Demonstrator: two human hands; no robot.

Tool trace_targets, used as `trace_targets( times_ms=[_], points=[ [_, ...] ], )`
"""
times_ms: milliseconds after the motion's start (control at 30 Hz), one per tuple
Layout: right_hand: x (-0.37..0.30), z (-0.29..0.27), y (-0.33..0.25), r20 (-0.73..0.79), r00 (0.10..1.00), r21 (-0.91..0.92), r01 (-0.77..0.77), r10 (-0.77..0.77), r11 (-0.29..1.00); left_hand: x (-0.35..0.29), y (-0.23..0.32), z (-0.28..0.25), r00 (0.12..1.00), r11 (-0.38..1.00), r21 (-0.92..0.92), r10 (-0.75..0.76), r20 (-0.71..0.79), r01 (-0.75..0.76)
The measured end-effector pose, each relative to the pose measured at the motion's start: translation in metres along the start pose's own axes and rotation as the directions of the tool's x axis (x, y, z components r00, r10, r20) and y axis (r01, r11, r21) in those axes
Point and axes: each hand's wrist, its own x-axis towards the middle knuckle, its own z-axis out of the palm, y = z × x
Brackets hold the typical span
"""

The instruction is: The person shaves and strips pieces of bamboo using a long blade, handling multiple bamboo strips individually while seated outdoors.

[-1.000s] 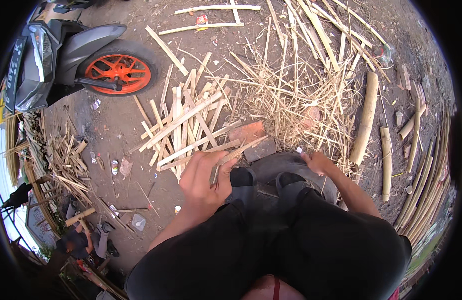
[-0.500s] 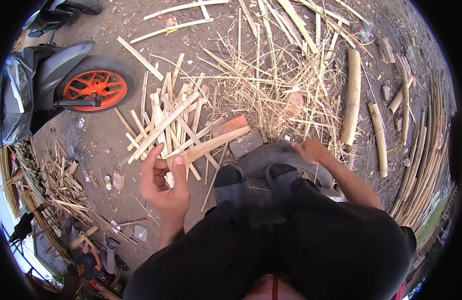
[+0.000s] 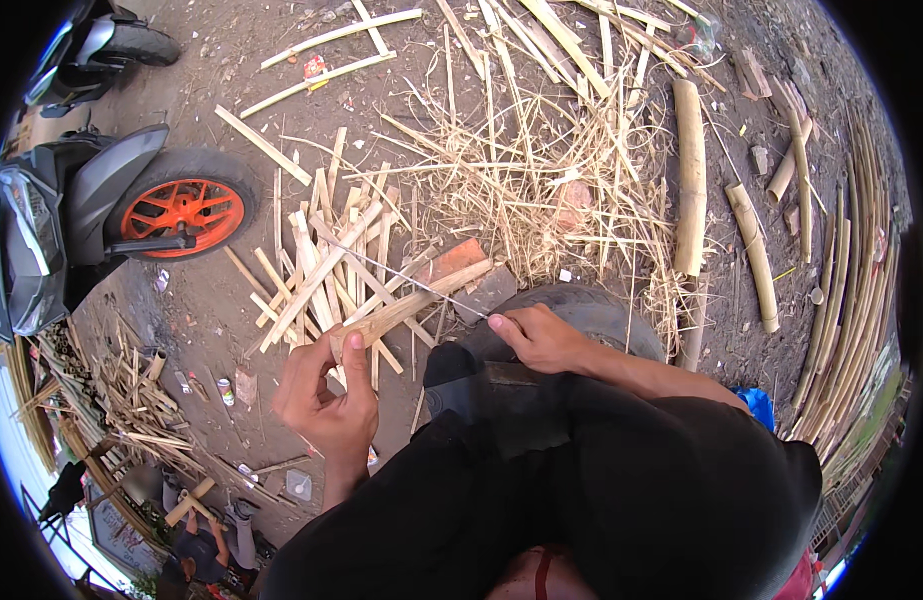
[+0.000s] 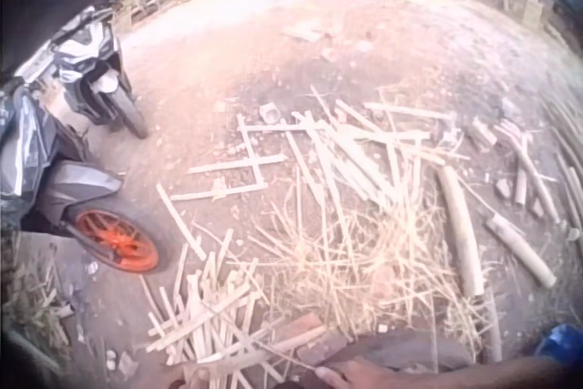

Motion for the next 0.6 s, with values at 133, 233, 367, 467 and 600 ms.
trace_targets(
  times_ms=[133, 233, 367, 467, 600],
  points=[
    [-0.001, -0.004, -0.021, -0.044, 0.999, -0.062, 0.001, -0.003, 0.998, 0.0, 0.002, 0.002, 0.998, 0.999, -0.006, 0.051, -0.036, -0.052],
    [-0.006, -0.001, -0.014, -0.042, 0.999, -0.1, 0.028, -0.032, 0.995, -0.002, 0.01, 0.009, 0.999, 1.0, 0.014, -0.026, -0.039, 0.027],
    [0.013, -0.019, 0.06, -0.057, 0.947, -0.3, -0.319, 0.317, 0.899, -0.005, 0.0, 0.006, 0.997, 0.999, -0.046, -0.022, -0.075, 0.018],
    [0.0, -0.018, 0.054, -0.105, 0.96, -0.262, -0.28, 0.261, 0.924, -0.007, 0.0, 0.008, 0.998, 1.0, -0.028, -0.008, -0.07, 0.006],
    [0.0, -0.013, 0.047, 0.011, 0.97, -0.047, -0.241, 0.242, 0.969, -0.006, 0.001, 0.007, 0.994, 0.997, 0.011, -0.072, -0.079, 0.073]
  ],
)
